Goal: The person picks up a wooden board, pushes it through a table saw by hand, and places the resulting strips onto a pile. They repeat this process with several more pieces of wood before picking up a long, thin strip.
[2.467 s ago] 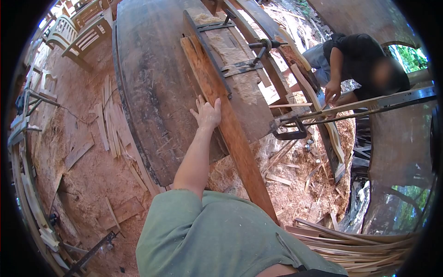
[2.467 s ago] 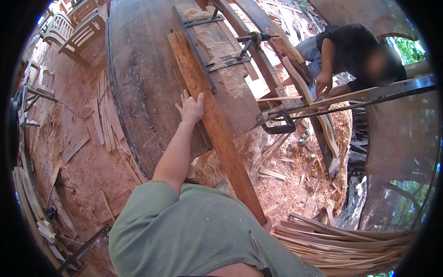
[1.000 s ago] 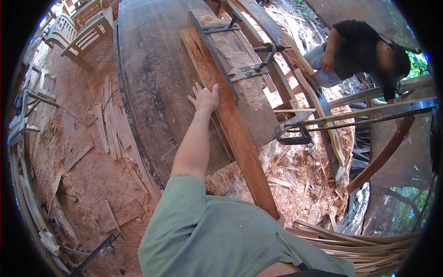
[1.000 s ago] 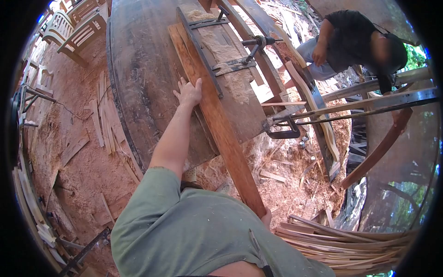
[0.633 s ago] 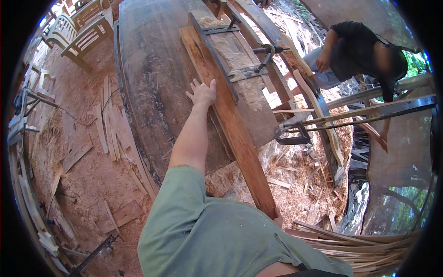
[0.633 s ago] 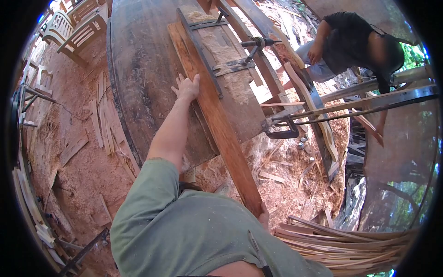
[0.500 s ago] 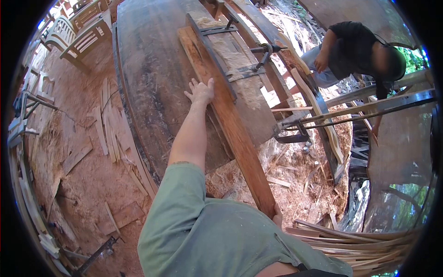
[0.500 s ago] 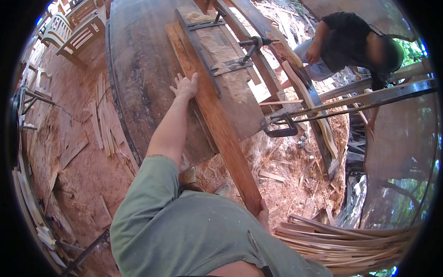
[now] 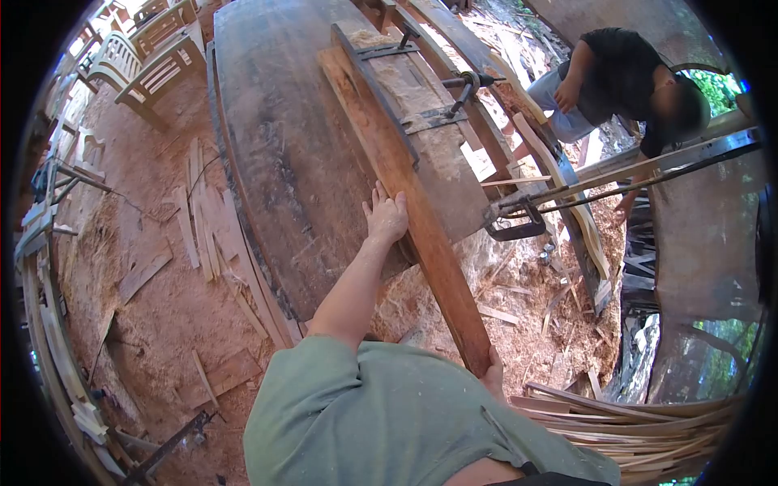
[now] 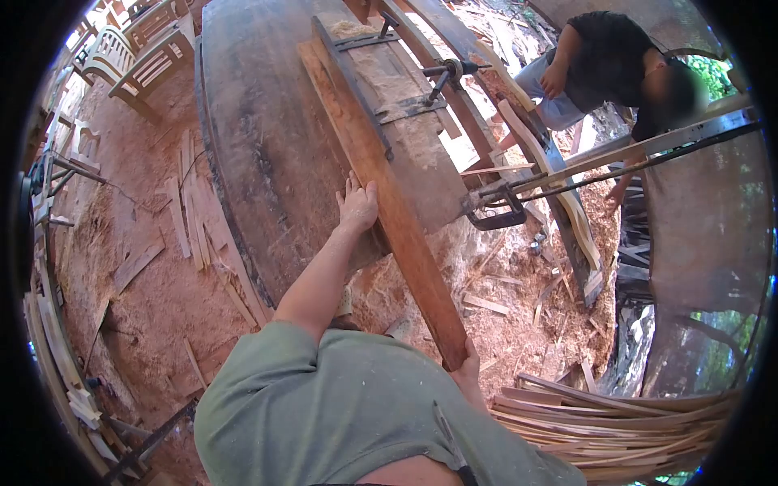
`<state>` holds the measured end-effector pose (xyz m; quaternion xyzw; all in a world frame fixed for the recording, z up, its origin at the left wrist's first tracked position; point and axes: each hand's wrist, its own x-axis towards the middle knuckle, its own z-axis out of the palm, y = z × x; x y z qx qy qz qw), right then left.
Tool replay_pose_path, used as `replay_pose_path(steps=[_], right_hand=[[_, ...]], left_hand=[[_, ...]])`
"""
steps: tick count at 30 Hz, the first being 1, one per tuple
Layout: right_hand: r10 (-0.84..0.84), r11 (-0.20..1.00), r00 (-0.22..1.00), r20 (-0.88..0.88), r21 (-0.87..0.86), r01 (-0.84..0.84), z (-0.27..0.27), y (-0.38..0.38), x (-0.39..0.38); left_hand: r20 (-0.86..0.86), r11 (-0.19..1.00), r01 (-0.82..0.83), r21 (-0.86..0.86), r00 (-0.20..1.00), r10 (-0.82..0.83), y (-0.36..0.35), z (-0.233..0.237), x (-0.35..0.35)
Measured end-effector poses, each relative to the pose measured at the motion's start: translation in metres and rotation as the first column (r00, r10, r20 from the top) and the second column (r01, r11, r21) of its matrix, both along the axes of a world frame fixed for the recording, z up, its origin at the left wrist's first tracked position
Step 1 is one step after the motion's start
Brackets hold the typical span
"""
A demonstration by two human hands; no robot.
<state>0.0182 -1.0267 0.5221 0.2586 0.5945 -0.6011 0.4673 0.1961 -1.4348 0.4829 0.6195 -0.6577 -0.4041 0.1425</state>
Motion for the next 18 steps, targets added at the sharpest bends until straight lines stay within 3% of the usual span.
replay_pose_path(steps=[2,5,18], right_hand=[[0.080,0.996,0.996,0.043,-0.041,-0.078,-0.003,0.002,-0.005],[0.043,0.999,0.999,0.002,-0.017,-0.043,-0.007,-0.002,-0.003],[0.093,0.994,0.995,0.021,0.057,-0.094,0.011,-0.020,0.003]], left_hand=[[0.022,0.999,0.030,0.043,0.999,-0.031,-0.004,0.008,0.002],[0.116,0.998,0.036,0.058,0.992,-0.043,-0.004,0.021,0.002],[0.074,0.998,-0.064,-0.013,0.995,0.065,-0.011,0.016,-0.002]])
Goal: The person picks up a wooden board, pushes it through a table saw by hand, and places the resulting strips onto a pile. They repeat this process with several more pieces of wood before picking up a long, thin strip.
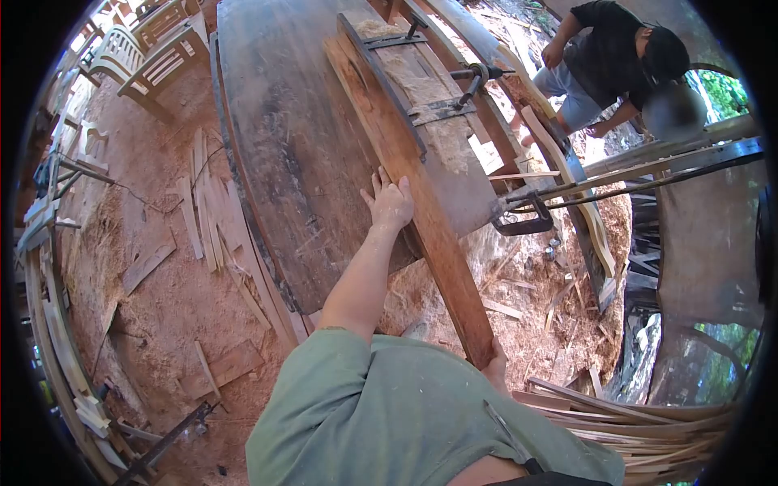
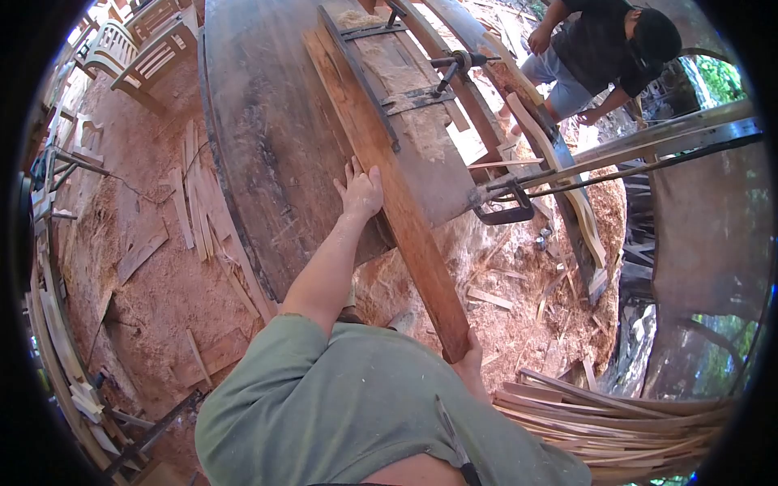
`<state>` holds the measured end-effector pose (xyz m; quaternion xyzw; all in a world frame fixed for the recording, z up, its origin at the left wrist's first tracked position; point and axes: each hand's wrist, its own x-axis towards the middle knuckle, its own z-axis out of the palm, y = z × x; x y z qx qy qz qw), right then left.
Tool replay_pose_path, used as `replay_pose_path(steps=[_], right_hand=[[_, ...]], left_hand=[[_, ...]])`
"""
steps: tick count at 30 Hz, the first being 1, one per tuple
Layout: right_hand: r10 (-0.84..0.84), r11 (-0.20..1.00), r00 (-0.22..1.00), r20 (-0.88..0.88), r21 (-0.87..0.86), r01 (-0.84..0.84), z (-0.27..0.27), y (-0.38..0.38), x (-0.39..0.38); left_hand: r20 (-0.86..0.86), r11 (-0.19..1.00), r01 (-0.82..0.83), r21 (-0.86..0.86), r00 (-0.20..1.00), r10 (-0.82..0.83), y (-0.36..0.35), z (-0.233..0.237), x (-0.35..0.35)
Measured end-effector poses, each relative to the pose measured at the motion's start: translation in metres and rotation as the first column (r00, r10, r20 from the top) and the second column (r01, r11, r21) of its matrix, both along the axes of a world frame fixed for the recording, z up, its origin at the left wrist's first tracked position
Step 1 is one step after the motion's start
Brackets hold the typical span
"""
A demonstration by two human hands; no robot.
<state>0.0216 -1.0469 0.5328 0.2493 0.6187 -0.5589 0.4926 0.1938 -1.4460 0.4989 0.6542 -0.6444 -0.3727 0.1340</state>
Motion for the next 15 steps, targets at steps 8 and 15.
replay_pose_path(steps=[8,15], right_hand=[[0.064,0.997,0.997,-0.039,0.051,-0.062,0.000,-0.012,0.002],[0.042,0.996,0.998,-0.041,0.080,-0.039,-0.007,-0.019,0.001]], left_hand=[[-0.039,1.000,-0.016,-0.008,0.999,0.016,-0.010,0.000,0.002],[-0.048,0.999,-0.027,-0.031,0.999,0.025,-0.021,-0.004,0.004]])
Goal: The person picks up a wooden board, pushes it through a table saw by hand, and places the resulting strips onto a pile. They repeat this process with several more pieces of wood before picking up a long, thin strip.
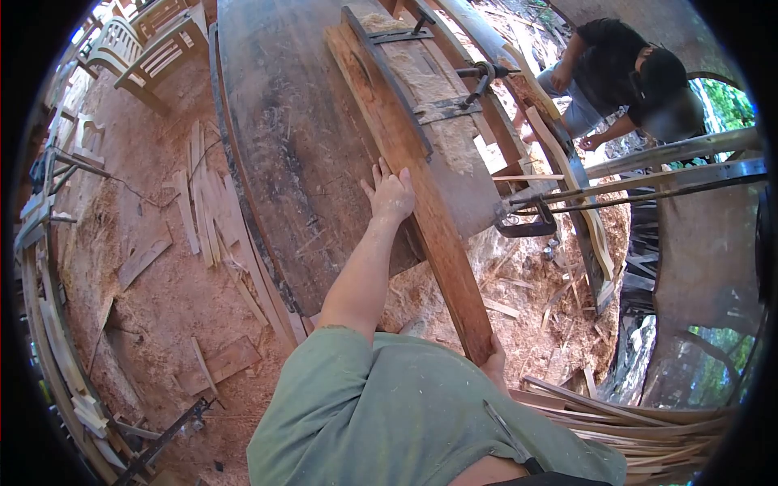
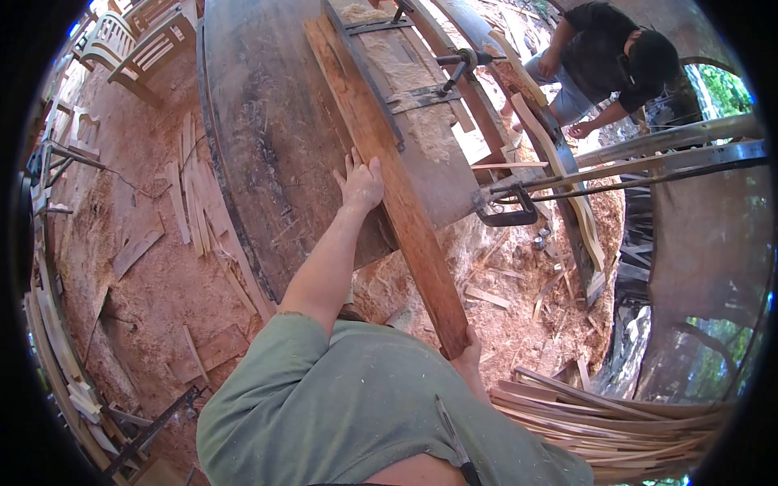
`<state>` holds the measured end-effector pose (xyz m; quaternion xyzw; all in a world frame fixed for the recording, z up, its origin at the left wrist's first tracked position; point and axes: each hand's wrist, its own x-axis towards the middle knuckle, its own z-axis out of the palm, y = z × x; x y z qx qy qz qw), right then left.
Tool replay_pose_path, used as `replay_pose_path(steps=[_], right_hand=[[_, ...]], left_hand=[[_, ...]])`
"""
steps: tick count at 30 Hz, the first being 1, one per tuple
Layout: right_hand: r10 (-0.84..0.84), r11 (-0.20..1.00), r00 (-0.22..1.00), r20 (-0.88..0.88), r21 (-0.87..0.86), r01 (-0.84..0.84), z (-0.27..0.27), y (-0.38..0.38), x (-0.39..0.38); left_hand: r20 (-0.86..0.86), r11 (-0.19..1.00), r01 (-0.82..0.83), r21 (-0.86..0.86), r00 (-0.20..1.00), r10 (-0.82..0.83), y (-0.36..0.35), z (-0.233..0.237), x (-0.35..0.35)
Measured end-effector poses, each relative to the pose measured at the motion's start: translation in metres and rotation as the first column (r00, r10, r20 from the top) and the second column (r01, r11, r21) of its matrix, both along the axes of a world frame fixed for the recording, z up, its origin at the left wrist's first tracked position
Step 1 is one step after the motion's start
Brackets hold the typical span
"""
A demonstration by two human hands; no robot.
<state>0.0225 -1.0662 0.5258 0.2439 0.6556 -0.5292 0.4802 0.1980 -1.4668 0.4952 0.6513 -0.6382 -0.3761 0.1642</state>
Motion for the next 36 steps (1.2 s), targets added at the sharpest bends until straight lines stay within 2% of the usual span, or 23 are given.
replay_pose_path(steps=[5,9,11,14,21,23,27,30,32,36], right_hand=[[-0.023,0.999,0.999,0.049,-0.037,0.025,-0.002,-0.006,0.000],[-0.021,1.000,0.999,0.046,0.002,0.021,-0.002,-0.011,-0.001],[0.041,0.999,0.999,0.036,-0.026,-0.040,0.003,-0.015,0.001],[-0.007,1.000,1.000,0.010,0.030,0.007,0.010,-0.027,0.009],[0.008,0.999,1.000,-0.010,0.032,-0.007,0.012,-0.040,0.013],[0.018,0.999,1.000,0.010,-0.029,-0.018,0.007,-0.040,0.011],[-0.001,1.000,1.000,-0.006,0.008,0.001,0.011,-0.051,0.015],[-0.025,0.999,1.000,-0.014,0.030,0.026,0.012,-0.055,0.017],[0.016,0.999,1.000,0.004,-0.045,-0.016,0.011,-0.056,0.017],[0.010,0.998,1.000,0.010,-0.055,-0.009,0.007,-0.060,0.016]], left_hand=[[-0.025,1.000,0.003,-0.011,1.000,-0.003,-0.008,0.001,0.003],[-0.016,1.000,0.004,-0.009,1.000,-0.004,-0.016,-0.001,0.004],[0.010,1.000,0.005,-0.017,1.000,-0.005,-0.019,-0.002,0.004],[-0.016,1.000,-0.006,-0.029,1.000,0.006,-0.022,-0.002,0.005],[-0.020,1.000,-0.012,-0.004,1.000,0.012,-0.032,0.004,0.008],[-0.008,1.000,-0.003,-0.008,1.000,0.003,-0.035,0.003,0.009],[0.034,1.000,0.023,0.011,0.999,-0.023,-0.044,-0.003,0.010],[-0.002,0.998,-0.025,-0.049,1.000,0.025,-0.048,-0.010,0.008],[0.001,0.996,-0.048,-0.078,0.999,0.048,-0.050,-0.009,0.009],[-0.016,0.999,-0.015,-0.038,1.000,0.014,-0.055,-0.004,0.013]])
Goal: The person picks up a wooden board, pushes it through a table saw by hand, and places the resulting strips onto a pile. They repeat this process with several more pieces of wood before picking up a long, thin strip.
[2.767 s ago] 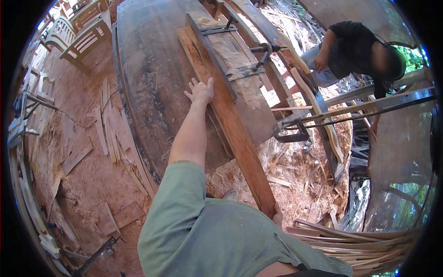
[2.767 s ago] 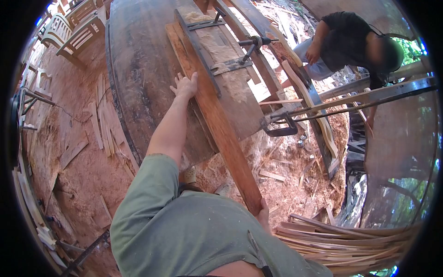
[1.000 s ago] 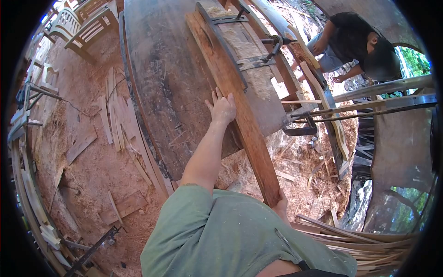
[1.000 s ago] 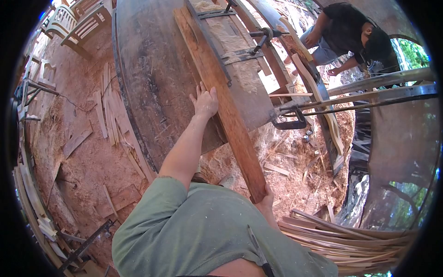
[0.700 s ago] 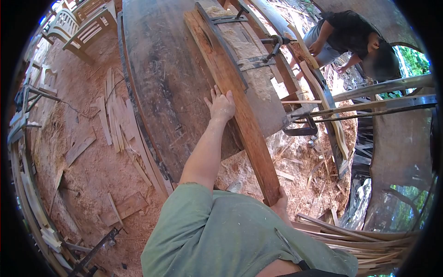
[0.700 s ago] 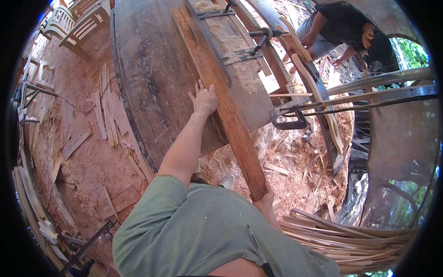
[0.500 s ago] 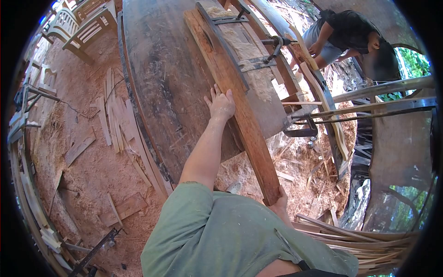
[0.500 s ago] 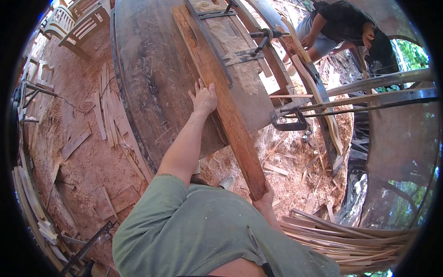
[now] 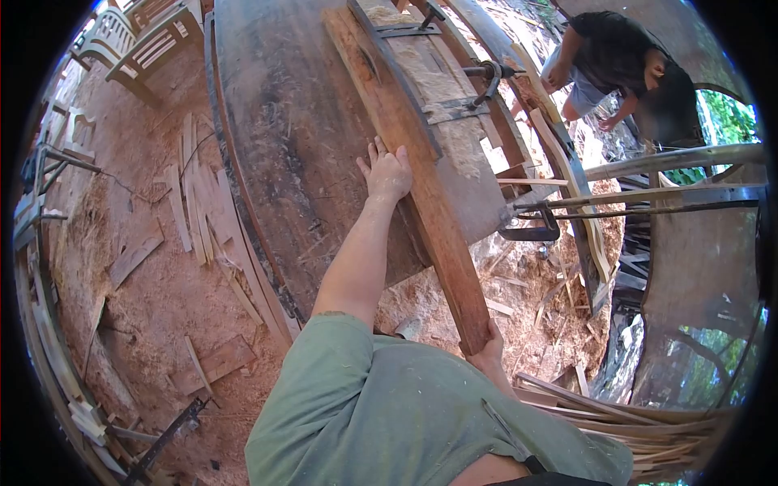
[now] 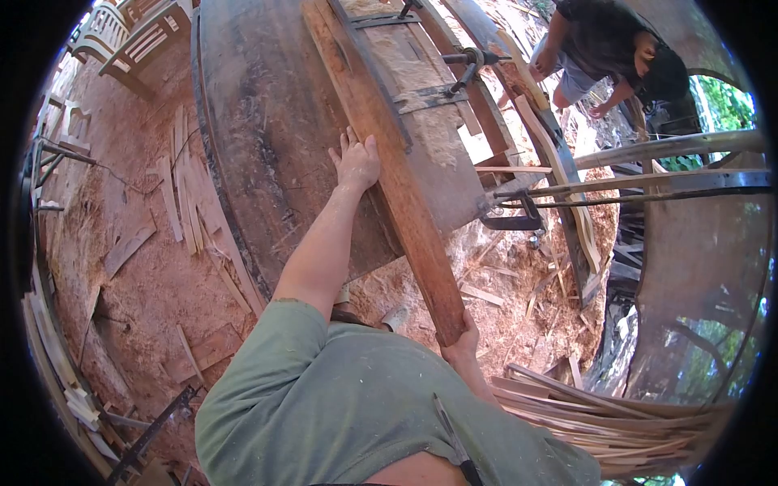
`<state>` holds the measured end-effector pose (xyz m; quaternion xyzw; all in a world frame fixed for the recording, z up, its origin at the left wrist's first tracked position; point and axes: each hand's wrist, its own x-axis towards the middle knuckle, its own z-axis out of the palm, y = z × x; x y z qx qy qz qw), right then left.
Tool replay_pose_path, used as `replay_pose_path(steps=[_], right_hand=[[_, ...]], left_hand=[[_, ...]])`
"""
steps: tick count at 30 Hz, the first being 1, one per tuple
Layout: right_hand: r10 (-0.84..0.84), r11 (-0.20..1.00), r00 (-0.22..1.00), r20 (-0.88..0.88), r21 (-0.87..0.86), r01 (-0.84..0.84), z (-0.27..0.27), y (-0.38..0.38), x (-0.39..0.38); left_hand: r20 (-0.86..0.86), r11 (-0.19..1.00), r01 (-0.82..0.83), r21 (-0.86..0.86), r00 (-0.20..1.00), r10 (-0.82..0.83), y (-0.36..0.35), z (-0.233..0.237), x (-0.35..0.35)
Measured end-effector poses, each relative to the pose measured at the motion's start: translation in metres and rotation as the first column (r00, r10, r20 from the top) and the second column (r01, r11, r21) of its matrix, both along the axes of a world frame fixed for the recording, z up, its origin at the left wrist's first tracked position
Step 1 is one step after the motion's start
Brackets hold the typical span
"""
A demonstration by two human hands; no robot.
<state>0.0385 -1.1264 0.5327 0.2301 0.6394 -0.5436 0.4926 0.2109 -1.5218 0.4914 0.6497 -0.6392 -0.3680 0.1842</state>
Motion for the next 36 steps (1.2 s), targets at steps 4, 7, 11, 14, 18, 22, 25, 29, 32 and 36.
replay_pose_path(steps=[4,7,11,14,18,22,25,29,32,36], right_hand=[[-0.005,0.999,1.000,-0.007,0.049,0.005,0.001,-0.006,0.001],[-0.006,0.998,1.000,0.003,0.057,0.006,-0.001,-0.010,0.002],[0.041,0.998,0.999,-0.012,0.050,-0.040,-0.012,-0.008,-0.003],[0.025,0.998,1.000,-0.009,0.053,-0.025,-0.013,-0.011,-0.002],[0.042,0.997,0.999,-0.032,0.068,-0.039,-0.011,-0.018,0.001],[0.062,0.998,0.998,-0.022,0.011,-0.062,-0.021,-0.020,-0.002],[0.074,0.997,0.997,-0.015,0.013,-0.073,-0.020,-0.026,-0.002],[0.057,0.996,0.998,-0.026,0.063,-0.055,-0.016,-0.039,0.005],[0.072,0.997,0.997,-0.006,0.006,-0.072,-0.014,-0.045,0.010],[0.095,0.992,0.995,0.012,-0.089,-0.094,-0.029,-0.045,0.005]], left_hand=[[0.025,1.000,-0.006,-0.001,1.000,0.006,-0.007,-0.001,0.000],[0.032,1.000,-0.002,0.005,0.999,0.002,-0.011,0.001,0.002],[0.006,1.000,-0.022,-0.001,1.000,0.022,-0.015,0.004,0.003],[0.049,0.999,0.015,0.043,0.999,-0.017,-0.020,0.009,0.005],[0.039,0.999,-0.042,-0.015,0.998,0.042,-0.027,-0.003,0.002],[0.027,1.000,-0.028,0.008,0.999,0.028,-0.035,-0.002,0.006],[0.020,1.000,-0.014,0.026,1.000,0.013,-0.040,0.005,0.010],[0.039,0.998,0.013,0.055,0.999,-0.015,-0.049,0.006,0.013],[0.060,0.999,-0.032,0.028,0.998,0.030,-0.056,0.002,0.012],[0.093,0.999,-0.037,0.031,0.995,0.034,-0.066,0.002,0.015]])
